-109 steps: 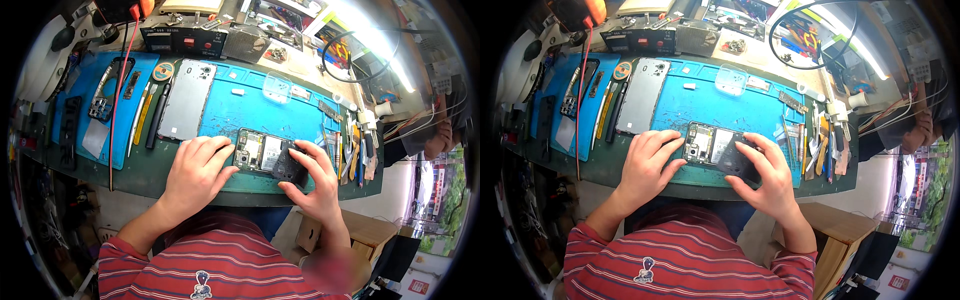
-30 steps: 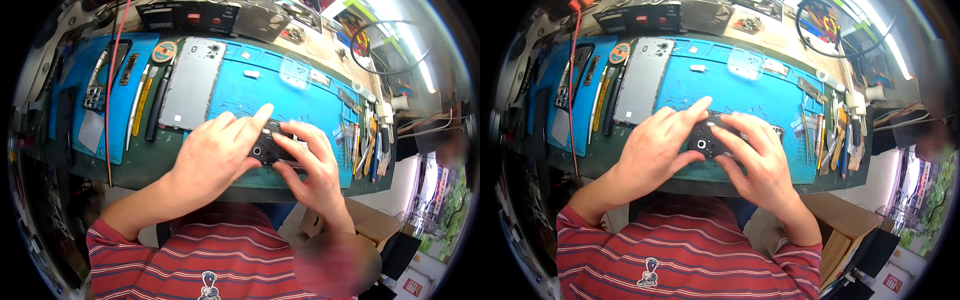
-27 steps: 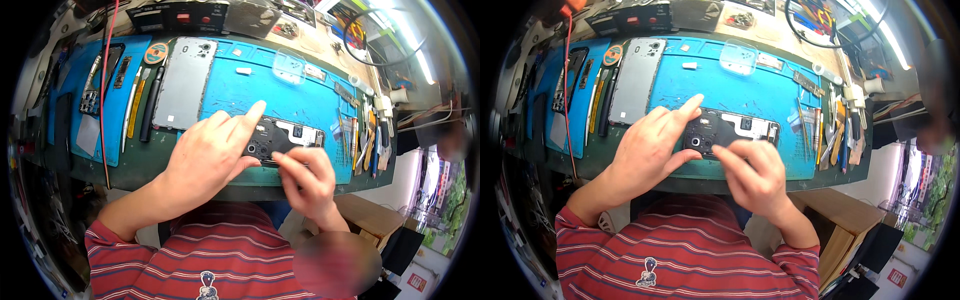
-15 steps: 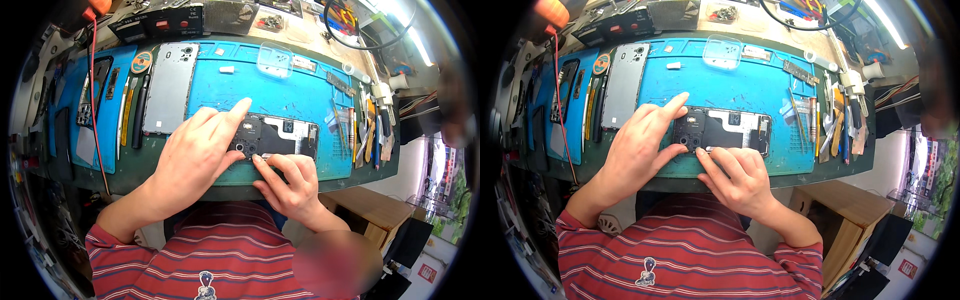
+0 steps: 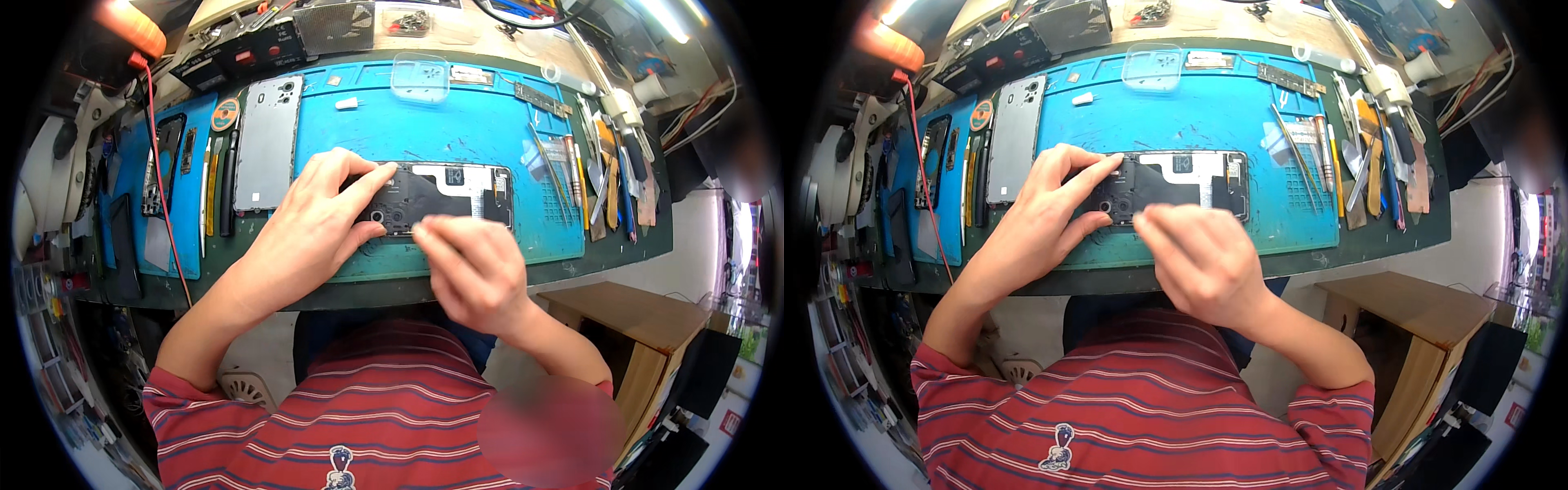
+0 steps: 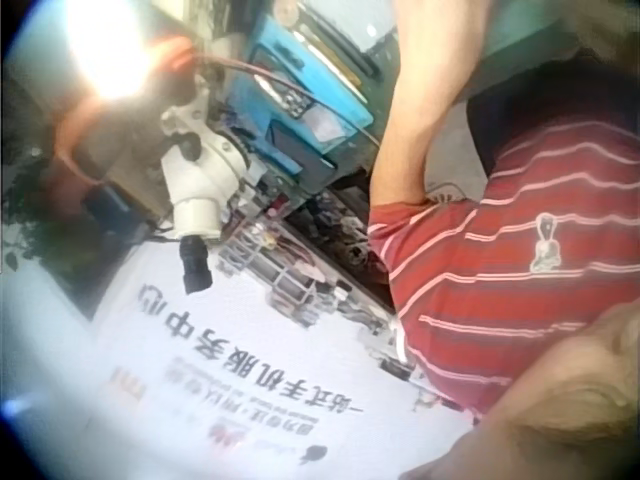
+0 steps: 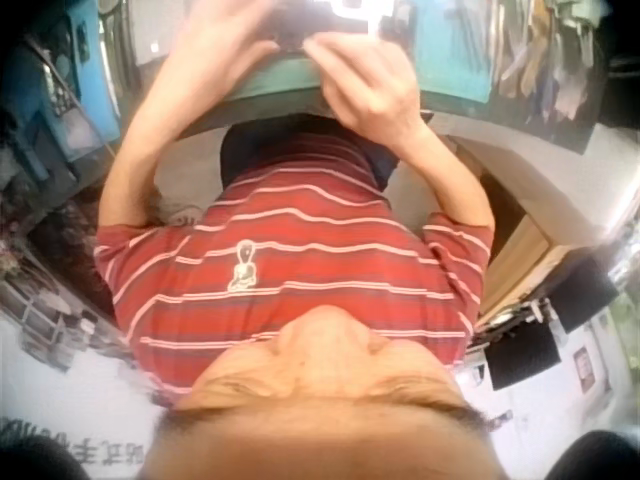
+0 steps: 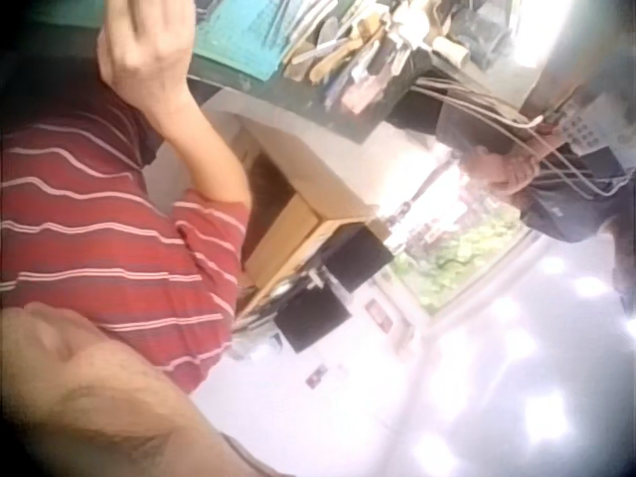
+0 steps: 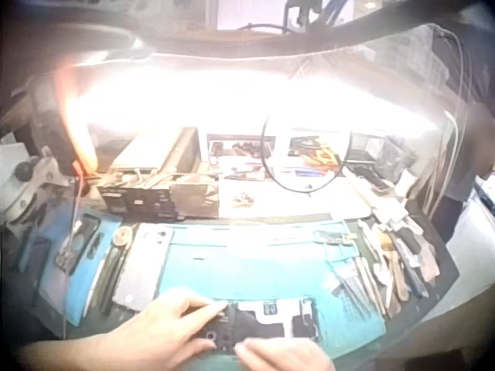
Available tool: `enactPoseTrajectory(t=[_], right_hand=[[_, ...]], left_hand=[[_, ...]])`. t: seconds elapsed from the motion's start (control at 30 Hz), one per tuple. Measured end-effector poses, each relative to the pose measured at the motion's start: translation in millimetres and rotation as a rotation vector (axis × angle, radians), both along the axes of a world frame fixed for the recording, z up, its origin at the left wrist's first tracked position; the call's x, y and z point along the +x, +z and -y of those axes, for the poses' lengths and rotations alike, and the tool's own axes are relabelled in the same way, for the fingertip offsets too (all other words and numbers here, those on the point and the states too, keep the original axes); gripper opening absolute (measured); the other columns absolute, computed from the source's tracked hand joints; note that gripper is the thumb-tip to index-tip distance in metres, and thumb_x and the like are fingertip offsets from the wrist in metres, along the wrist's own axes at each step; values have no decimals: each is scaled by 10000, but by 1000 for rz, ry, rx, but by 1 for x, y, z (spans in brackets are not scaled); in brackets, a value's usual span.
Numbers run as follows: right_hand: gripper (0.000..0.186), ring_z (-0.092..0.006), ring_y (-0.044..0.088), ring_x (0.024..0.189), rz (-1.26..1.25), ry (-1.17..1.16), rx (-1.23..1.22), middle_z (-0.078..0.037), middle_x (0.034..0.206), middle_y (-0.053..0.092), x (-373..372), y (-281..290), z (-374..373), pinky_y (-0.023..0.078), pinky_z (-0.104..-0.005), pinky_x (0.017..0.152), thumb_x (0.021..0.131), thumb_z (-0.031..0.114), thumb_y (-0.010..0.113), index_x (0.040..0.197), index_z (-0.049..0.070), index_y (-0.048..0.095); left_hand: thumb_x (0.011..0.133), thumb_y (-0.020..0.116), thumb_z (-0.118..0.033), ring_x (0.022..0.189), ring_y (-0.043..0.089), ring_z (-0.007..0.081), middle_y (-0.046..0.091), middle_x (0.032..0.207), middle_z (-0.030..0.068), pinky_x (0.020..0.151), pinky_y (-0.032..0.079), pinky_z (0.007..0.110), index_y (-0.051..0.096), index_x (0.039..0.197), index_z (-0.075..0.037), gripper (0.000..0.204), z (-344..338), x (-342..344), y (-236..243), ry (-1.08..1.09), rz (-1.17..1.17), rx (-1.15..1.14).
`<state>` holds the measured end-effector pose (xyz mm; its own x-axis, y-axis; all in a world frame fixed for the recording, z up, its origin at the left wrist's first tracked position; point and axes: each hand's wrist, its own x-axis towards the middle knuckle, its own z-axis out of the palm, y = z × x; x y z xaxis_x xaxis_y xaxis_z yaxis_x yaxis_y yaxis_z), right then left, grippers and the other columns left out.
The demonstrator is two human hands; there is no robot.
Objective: The person disassembles a smartphone, removes internal components, and reassembles the device using a screwdriver and a plastic pry tool. The person then powers on the phone to verify functionality.
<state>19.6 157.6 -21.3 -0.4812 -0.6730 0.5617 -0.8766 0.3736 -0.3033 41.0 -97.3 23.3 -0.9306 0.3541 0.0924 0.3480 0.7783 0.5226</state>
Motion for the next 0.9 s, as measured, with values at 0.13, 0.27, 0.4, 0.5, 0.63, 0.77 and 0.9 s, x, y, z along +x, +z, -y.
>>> enactPoseTrajectory(t=[0.13, 0.27, 0.4, 0.5, 0.63, 0.77, 0.9], right_hand=[[573, -293, 592, 1206, 64, -128, 172, -125, 1351, 617, -14, 24, 7, 453, -464, 1016, 891, 353, 784, 1326, -1, 667], [697, -299, 550, 1245, 91, -142, 211, -122, 1372, 585, -25, 17, 21, 422, -469, 1043, 875, 488, 775, 1355, 2, 638], [779, -297, 546, 1221, 40, -163, 251, -111, 1356, 578, -26, 14, 23, 416, -465, 1039, 852, 587, 750, 1355, 5, 630], [835, -290, 546, 1213, 31, -155, 286, -109, 1345, 582, -26, 15, 22, 417, -463, 1034, 826, 648, 728, 1351, 6, 629], [909, -284, 550, 1208, 24, -132, 318, -110, 1343, 591, -27, 18, 24, 422, -460, 1029, 795, 685, 724, 1372, -11, 626], [912, -284, 553, 1208, 46, -129, 315, -114, 1364, 585, -28, 19, 25, 421, -464, 1036, 797, 675, 738, 1378, -19, 628], [822, -290, 569, 1180, 75, -123, 252, -109, 1338, 603, -29, 17, 24, 429, -465, 1025, 845, 622, 743, 1374, 1, 639]], left_hand=[[863, 806, -69, 1238, 554, 347, 554, 1320, 149, 1080, 481, 430, 587, 1457, -19, 635, -1, -1, -2, -14, -15, -47], [847, 819, -74, 1271, 548, 351, 543, 1360, 157, 1089, 489, 438, 596, 1438, -6, 636, 0, 1, -3, -16, -46, -36], [817, 841, -74, 1291, 547, 359, 546, 1372, 163, 1095, 489, 443, 600, 1419, 20, 655, -2, 4, -7, 8, -67, -31], [797, 854, -73, 1293, 554, 363, 551, 1377, 164, 1096, 488, 450, 603, 1407, 31, 669, -3, 4, -6, 13, -73, -25], [798, 856, -79, 1286, 553, 359, 550, 1377, 162, 1093, 486, 452, 599, 1418, 25, 679, -1, 5, -7, 9, -53, -12], [816, 851, -82, 1268, 548, 358, 537, 1373, 162, 1087, 486, 448, 593, 1440, 2, 680, 2, 2, -9, 7, -13, 66], [843, 839, -77, 1262, 536, 353, 506, 1386, 163, 1087, 481, 438, 592, 1463, -34, 668, 4, -1, -8, 15, 68, 127]])
